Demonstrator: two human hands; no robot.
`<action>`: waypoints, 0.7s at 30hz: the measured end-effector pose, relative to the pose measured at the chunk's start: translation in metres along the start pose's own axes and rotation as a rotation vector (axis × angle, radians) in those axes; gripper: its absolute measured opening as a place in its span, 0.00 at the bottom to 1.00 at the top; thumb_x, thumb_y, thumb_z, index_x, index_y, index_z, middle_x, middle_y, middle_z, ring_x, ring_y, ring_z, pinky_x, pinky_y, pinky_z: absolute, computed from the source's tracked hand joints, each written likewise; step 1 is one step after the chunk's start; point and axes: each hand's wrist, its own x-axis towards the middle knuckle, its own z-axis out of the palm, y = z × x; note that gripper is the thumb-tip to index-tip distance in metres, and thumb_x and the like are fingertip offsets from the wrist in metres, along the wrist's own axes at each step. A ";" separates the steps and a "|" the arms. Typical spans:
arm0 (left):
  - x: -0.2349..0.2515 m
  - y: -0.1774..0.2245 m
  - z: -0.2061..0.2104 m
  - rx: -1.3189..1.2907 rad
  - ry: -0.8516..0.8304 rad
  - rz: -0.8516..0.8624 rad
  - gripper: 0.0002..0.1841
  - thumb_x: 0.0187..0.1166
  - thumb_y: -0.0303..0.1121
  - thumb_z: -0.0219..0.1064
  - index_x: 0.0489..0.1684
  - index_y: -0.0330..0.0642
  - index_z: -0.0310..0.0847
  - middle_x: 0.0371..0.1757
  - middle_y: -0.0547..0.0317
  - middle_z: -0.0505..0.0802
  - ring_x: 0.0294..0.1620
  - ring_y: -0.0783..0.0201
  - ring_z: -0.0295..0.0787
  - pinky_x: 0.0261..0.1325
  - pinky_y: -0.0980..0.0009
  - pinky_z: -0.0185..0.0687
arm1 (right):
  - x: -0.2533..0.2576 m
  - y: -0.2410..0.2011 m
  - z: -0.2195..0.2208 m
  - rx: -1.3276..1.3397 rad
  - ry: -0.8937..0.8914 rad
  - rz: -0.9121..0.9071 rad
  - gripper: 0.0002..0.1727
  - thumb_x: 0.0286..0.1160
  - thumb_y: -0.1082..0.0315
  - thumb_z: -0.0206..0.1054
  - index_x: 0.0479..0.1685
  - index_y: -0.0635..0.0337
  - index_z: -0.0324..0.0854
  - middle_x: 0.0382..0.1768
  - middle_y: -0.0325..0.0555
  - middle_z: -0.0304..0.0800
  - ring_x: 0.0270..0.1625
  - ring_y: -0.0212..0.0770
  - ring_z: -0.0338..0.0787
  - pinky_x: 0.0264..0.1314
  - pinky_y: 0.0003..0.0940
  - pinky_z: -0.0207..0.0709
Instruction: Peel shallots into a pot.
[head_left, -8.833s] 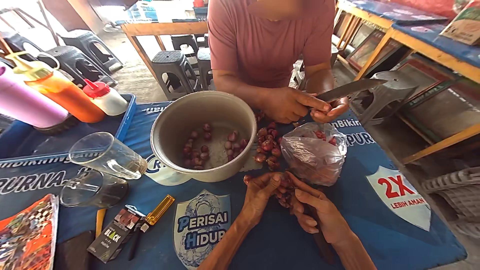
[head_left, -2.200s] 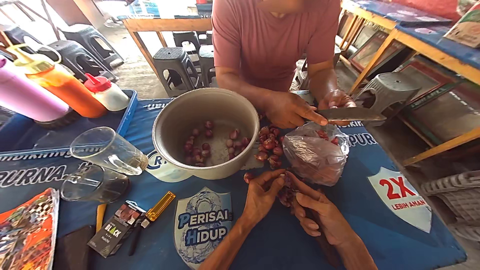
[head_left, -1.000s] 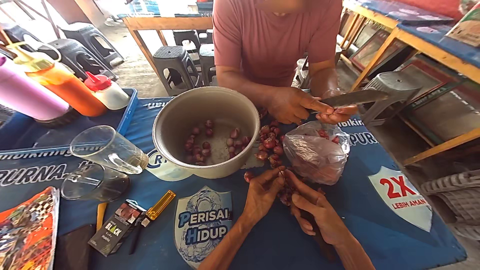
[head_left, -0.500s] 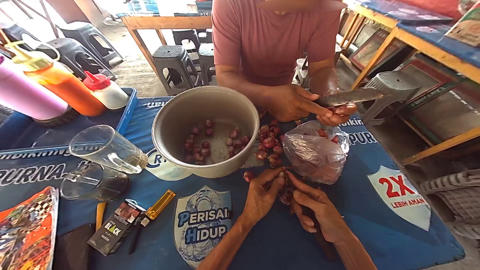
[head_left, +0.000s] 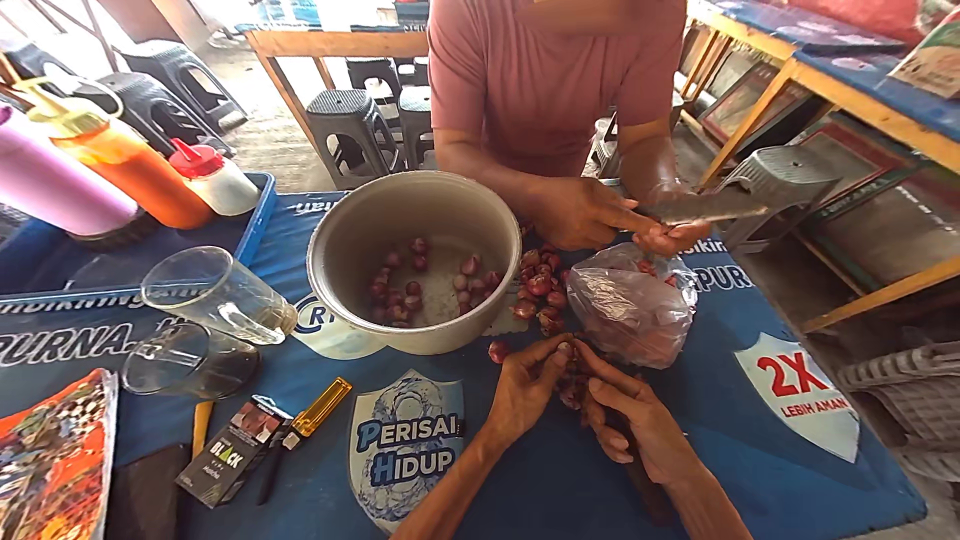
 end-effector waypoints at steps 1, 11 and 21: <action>0.000 0.001 0.000 -0.013 -0.006 -0.014 0.15 0.87 0.26 0.58 0.64 0.26 0.83 0.55 0.54 0.94 0.52 0.75 0.91 0.60 0.76 0.86 | 0.000 0.000 -0.001 0.042 -0.006 0.009 0.33 0.86 0.68 0.48 0.93 0.51 0.56 0.21 0.34 0.78 0.10 0.26 0.73 0.07 0.18 0.67; 0.004 0.002 -0.003 -0.194 0.014 -0.159 0.15 0.89 0.25 0.52 0.64 0.26 0.78 0.48 0.55 0.93 0.44 0.66 0.93 0.54 0.68 0.91 | 0.000 -0.001 -0.006 0.187 -0.093 0.002 0.35 0.86 0.69 0.47 0.95 0.49 0.48 0.19 0.33 0.77 0.11 0.25 0.73 0.09 0.18 0.68; 0.006 -0.001 -0.004 -0.244 0.069 -0.156 0.11 0.87 0.25 0.56 0.59 0.27 0.77 0.43 0.55 0.94 0.43 0.64 0.94 0.54 0.66 0.91 | -0.002 0.000 -0.009 0.218 -0.206 -0.090 0.35 0.86 0.66 0.54 0.94 0.51 0.51 0.22 0.33 0.81 0.13 0.25 0.76 0.11 0.17 0.70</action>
